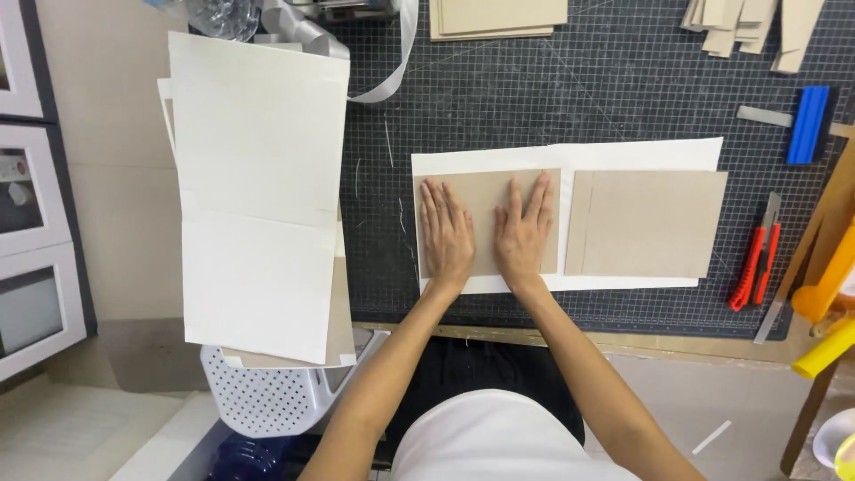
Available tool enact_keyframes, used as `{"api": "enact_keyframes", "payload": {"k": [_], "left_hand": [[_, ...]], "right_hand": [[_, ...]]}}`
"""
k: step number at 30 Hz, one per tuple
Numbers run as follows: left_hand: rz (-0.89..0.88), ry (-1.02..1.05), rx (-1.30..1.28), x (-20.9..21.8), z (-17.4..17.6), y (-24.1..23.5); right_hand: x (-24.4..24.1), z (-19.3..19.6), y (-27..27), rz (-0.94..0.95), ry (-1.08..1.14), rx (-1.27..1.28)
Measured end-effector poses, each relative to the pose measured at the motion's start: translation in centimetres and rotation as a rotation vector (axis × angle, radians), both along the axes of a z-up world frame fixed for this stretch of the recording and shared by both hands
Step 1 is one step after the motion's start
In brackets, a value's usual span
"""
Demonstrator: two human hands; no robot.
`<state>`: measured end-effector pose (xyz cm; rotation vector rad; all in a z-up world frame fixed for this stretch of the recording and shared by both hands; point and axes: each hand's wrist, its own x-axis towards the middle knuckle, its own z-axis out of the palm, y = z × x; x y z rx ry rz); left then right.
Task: Applying adhesive to cardboard panels and mounting them onto a paper sheet to create a cover assembly.
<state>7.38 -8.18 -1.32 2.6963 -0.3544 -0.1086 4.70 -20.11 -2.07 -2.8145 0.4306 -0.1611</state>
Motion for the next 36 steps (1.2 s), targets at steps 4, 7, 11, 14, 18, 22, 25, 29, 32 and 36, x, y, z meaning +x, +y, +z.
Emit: {"api": "enact_keyframes", "payload": {"k": [4,7,11,14,18,22,25,29,32,36], "left_hand": [[-0.046,-0.064,-0.008,0.1,0.5,0.2],[-0.09,-0.059,-0.001,-0.5,0.3,0.3],[-0.076,-0.064,-0.117,-1.7,-0.6,-0.4],[-0.165,-0.01,-0.364,-4.7,2.2,-4.5],[-0.104,0.475,-0.674,-8.8,3.9,-10.9],[0.053,0.529,-0.68,-9.6,-0.8,-14.0],[0.139,0.467,-0.679,-9.6,-1.5,-14.8],[0.217,0.457,-0.589,-9.0,-1.9,-15.2],[0.23,0.46,-0.531,-8.7,-1.0,-15.6],[0.222,0.448,-0.563,-8.6,2.9,-15.8]], "right_hand": [[-0.1,-1.6,-0.2,-0.011,-0.051,0.015],[-1.1,-2.0,-0.8,-0.048,-0.096,0.029],[-3.9,-0.5,-5.5,-0.163,-0.381,0.354],[-8.8,-1.5,-15.0,-0.288,-0.499,0.241],[-14.1,-4.6,-27.7,-0.643,-0.279,0.094],[-14.0,-3.8,-30.8,-0.677,-0.226,0.154],[-13.9,-0.5,-30.6,-0.678,-0.071,0.36],[-13.7,1.6,-31.1,-0.632,-0.022,0.653],[-13.5,3.2,-31.3,-0.605,-0.005,0.795],[-13.0,5.1,-30.4,-0.521,0.05,0.773]]}}
